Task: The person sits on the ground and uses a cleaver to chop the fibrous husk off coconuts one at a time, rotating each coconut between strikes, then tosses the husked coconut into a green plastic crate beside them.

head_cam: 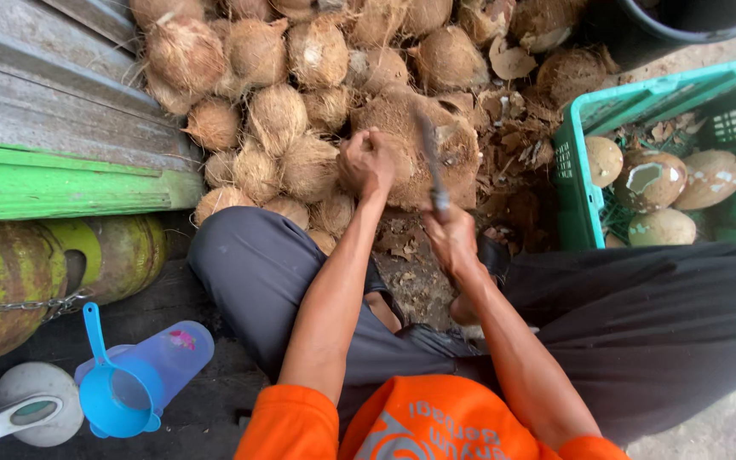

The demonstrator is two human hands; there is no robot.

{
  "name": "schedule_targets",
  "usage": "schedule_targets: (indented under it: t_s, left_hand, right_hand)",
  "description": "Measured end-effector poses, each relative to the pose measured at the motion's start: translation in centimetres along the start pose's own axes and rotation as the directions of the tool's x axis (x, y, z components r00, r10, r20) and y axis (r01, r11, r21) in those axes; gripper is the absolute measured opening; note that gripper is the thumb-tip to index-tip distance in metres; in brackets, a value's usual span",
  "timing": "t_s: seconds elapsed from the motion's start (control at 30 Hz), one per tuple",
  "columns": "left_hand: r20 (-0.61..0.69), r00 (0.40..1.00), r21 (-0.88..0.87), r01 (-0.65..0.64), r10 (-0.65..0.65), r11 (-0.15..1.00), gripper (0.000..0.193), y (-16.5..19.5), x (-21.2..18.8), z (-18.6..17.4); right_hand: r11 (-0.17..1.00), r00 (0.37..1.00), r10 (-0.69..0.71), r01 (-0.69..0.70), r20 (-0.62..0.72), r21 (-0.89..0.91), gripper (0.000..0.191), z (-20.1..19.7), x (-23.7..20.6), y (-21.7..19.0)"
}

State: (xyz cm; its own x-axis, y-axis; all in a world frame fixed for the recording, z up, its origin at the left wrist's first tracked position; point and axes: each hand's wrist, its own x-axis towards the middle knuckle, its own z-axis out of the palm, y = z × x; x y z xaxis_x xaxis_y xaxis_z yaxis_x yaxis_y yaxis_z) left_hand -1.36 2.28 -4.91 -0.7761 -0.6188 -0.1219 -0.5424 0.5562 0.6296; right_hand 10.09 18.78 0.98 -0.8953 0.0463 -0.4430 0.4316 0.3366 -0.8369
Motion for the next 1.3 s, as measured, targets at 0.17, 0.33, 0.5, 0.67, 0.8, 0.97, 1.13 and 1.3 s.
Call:
schedule_targets:
  t_s: [0.17,0.33,0.5,0.67,0.8,0.97,1.13,1.3]
  left_hand:
    - [-0.016,0.999,-0.104,0.032,-0.033,0.994,0.032,-0.6,0.1,-0.3]
    - [-0.099,0.992,-0.198,-0.095,0.077,0.975,0.028,-1.6,0.4,-0.3]
    - [0.060,0.997,-0.192,-0.033,0.046,0.981,0.034,-1.8,1.0,-0.5]
    - [0.132,0.991,-0.163,0.013,0.009,0.987,0.032,-1.5,1.7,-1.0]
    - [0.113,0.994,-0.129,0.013,0.002,0.992,0.032,-1.3,1.9,-1.1]
    - [0.116,0.993,-0.123,-0.009,0.023,0.992,0.037,-1.5,1.8,-1.0]
    - [0.072,0.997,-0.184,0.014,-0.001,0.983,0.035,-1.8,1.2,-0.8]
    - [-0.060,0.998,-0.156,-0.046,0.037,0.987,0.032,-2.3,0.3,-0.2]
  right_hand:
    - [0.986,0.992,0.085,-0.071,0.088,-0.149,0.042,0.7,1.7,2.2]
    - [0.987,0.999,-0.034,0.038,0.028,-0.154,0.049,0.3,1.5,1.2]
    - [0.975,0.995,-0.089,0.096,-0.041,0.202,0.040,0.0,0.2,-0.6]
    - [0.996,0.994,0.047,-0.054,0.094,0.069,0.043,0.0,-0.1,-1.6]
    - [0.990,0.992,-0.127,0.126,0.015,0.058,0.037,-0.1,0.3,-0.7]
    - [0.826,0.991,0.035,-0.102,0.130,0.554,0.027,0.9,1.4,1.4]
    - [0.990,0.998,-0.006,0.015,0.061,-0.139,0.038,1.0,1.9,1.6]
    - [0.996,0.997,-0.058,0.062,-0.054,0.062,0.037,0.5,0.6,0.4]
